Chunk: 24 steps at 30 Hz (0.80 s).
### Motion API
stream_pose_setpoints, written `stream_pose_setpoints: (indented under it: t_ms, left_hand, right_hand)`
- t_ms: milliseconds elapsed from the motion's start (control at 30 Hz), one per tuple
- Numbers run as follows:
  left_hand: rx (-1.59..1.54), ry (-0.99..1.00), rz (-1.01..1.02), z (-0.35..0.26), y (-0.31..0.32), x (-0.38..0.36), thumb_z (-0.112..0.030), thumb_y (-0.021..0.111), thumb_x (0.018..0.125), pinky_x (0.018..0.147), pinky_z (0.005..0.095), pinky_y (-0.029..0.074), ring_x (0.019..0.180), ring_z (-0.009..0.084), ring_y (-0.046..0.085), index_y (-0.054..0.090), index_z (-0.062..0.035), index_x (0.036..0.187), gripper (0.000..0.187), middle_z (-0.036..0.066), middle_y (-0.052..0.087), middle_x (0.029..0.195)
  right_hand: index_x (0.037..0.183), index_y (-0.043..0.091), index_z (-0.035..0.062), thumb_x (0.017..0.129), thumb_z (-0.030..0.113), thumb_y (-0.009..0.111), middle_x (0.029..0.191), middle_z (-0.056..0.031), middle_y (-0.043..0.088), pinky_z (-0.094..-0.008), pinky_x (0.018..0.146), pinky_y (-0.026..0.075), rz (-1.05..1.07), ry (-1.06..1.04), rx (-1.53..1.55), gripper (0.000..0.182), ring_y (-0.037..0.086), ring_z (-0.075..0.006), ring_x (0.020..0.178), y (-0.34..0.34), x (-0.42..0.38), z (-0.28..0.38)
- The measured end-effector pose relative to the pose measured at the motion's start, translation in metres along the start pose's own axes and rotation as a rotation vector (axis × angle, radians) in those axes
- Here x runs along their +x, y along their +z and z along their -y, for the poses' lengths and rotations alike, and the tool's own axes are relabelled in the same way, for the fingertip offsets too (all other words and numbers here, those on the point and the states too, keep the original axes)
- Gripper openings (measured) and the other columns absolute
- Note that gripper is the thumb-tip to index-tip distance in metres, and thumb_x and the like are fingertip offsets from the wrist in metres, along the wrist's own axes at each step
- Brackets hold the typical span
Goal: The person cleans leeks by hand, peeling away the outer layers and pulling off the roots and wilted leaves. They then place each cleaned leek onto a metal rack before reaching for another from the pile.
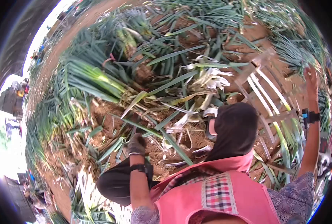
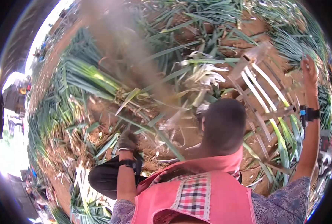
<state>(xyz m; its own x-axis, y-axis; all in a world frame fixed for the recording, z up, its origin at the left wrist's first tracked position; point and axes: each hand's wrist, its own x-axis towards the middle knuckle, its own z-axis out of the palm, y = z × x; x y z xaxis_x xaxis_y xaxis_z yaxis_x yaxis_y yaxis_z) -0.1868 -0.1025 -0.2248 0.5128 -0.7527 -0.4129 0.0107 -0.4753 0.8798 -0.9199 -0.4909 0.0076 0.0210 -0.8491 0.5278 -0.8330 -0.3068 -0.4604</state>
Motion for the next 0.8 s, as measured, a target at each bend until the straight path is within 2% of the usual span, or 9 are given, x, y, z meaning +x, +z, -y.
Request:
stream_pose_setpoints:
  t_ms: [33,67,167,267,333,500,600,667,800]
  left_hand:
    - [-0.808,-0.357,-0.189,0.004,0.011,0.006,-0.013,0.063,0.073,0.058,0.0297,0.049,0.067,0.0161,0.058,0.058,-0.0116,0.081,0.010,0.002,0.058,0.069]
    - [-0.942,-0.365,-0.259,0.019,0.017,0.017,-0.013,0.063,0.076,0.052,0.0296,0.048,0.060,0.0152,0.057,0.056,-0.0141,0.077,0.007,0.001,0.057,0.066]
    - [-0.911,-0.467,-0.289,0.013,0.034,0.018,-0.014,0.062,0.077,0.054,0.0312,0.046,0.060,0.0174,0.054,0.057,-0.0129,0.076,0.005,0.002,0.056,0.066]
    - [-0.934,-0.449,-0.299,0.018,0.038,0.029,-0.013,0.061,0.077,0.058,0.0339,0.043,0.063,0.0186,0.052,0.057,-0.0108,0.075,0.005,0.003,0.054,0.068]
    - [-0.920,-0.462,-0.293,0.016,0.034,0.034,-0.014,0.059,0.080,0.049,0.0284,0.047,0.058,0.0166,0.055,0.057,-0.0117,0.081,0.003,0.002,0.057,0.067]
    - [-0.932,-0.500,-0.374,0.027,0.020,0.067,-0.015,0.060,0.079,0.051,0.0345,0.046,0.056,0.0165,0.054,0.055,-0.0165,0.085,0.008,0.001,0.056,0.067]
    - [-0.972,-0.411,-0.320,0.028,0.013,0.091,-0.014,0.060,0.077,0.049,0.0332,0.045,0.054,0.0159,0.054,0.053,-0.0166,0.086,0.012,0.000,0.055,0.064]
    - [-0.941,-0.440,-0.446,0.018,0.022,0.118,-0.010,0.059,0.074,0.042,0.0265,0.039,0.051,0.0151,0.052,0.054,-0.0129,0.084,0.012,0.002,0.053,0.060]
    - [-0.415,-0.161,-0.269,-0.004,0.040,0.176,-0.014,0.059,0.076,0.055,0.0241,0.041,0.061,0.0107,0.050,0.057,-0.0022,0.097,0.024,0.001,0.055,0.070]
  right_hand:
    - [0.125,0.047,0.0090,0.088,0.021,0.054,0.109,-0.0077,0.055,-0.0285,0.082,0.043,0.007,-0.021,0.187,0.039,0.053,-0.0140,0.096,0.004,-0.001,0.093]
    - [0.125,0.047,0.0090,0.088,0.021,0.054,0.109,-0.0079,0.056,-0.0289,0.082,0.043,0.067,-0.086,0.184,0.039,0.053,-0.0143,0.098,0.006,-0.005,0.164]
    - [0.120,0.050,0.0068,0.084,0.016,0.058,0.108,-0.0067,0.057,-0.0293,0.083,0.045,0.385,-0.200,0.425,0.038,0.054,-0.0160,0.097,0.038,-0.025,0.295]
    - [0.112,0.055,0.0055,0.075,0.009,0.065,0.104,-0.0080,0.059,-0.0302,0.078,0.047,0.666,-0.620,0.391,0.038,0.057,-0.0213,0.091,0.097,-0.076,0.370]
    - [0.107,0.056,0.0074,0.067,0.015,0.069,0.100,-0.0095,0.059,-0.0359,0.075,0.047,0.906,-0.857,0.386,0.042,0.059,-0.0259,0.087,0.134,-0.109,0.420]
    - [0.101,0.055,0.0093,0.068,0.022,0.068,0.088,-0.0055,0.059,-0.0370,0.069,0.044,1.233,-1.012,0.279,0.038,0.058,-0.0248,0.081,0.205,-0.167,0.453]
    - [0.095,0.053,0.0130,0.070,0.028,0.065,0.080,-0.0020,0.056,-0.0345,0.068,0.040,1.354,-1.064,-0.026,0.032,0.056,-0.0210,0.077,0.217,-0.173,0.472]
    - [0.094,0.053,0.0142,0.069,0.029,0.065,0.079,-0.0012,0.054,-0.0333,0.068,0.038,1.413,-1.145,-0.107,0.031,0.055,-0.0198,0.076,0.225,-0.168,0.479]
    - [0.093,0.053,0.0143,0.068,0.029,0.065,0.080,0.0002,0.052,-0.0330,0.070,0.035,1.255,-1.063,0.089,0.032,0.053,-0.0162,0.076,0.229,-0.161,0.471]
